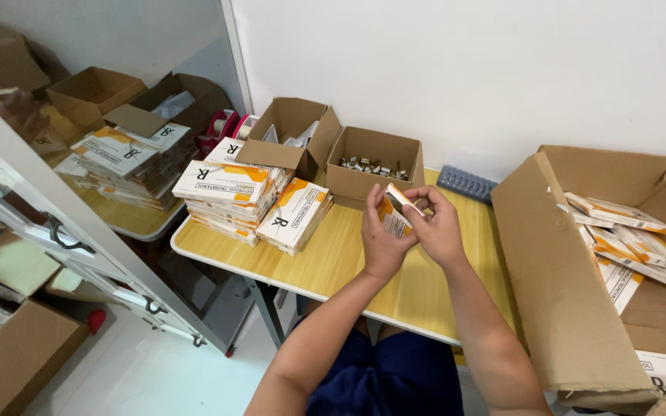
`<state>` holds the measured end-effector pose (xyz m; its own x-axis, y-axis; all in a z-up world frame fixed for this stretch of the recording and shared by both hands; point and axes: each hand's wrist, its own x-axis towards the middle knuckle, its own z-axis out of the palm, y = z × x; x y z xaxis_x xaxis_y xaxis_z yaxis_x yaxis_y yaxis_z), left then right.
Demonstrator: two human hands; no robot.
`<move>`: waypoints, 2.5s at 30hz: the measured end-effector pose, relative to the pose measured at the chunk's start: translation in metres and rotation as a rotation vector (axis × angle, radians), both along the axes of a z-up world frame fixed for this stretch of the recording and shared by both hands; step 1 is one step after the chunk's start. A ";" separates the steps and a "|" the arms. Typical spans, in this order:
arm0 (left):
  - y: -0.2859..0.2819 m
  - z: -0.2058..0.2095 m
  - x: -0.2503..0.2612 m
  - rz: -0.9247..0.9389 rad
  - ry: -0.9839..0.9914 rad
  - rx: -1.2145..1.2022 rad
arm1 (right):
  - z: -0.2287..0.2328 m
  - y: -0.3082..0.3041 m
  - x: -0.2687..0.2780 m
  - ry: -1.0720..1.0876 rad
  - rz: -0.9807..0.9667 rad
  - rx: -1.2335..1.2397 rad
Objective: The person repeatedly picks small vials from a cardboard box and places them into clear plastic blister trays. After filling a tray, the person inserts it into a paper sleeve and then into a labeled cardboard box. The process is repeated multiple times.
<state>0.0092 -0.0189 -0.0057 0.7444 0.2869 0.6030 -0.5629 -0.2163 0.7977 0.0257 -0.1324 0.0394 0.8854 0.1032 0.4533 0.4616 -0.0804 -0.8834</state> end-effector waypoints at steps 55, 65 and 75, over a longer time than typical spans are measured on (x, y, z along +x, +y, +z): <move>0.170 -0.049 -0.063 0.409 0.000 0.498 | -0.118 0.152 0.056 0.181 0.038 -0.013; 0.169 -0.043 -0.060 0.553 0.037 0.705 | -0.125 0.153 0.060 0.286 0.238 0.121; 0.163 -0.041 -0.054 0.624 0.010 0.739 | -0.126 0.150 0.063 0.292 0.278 0.096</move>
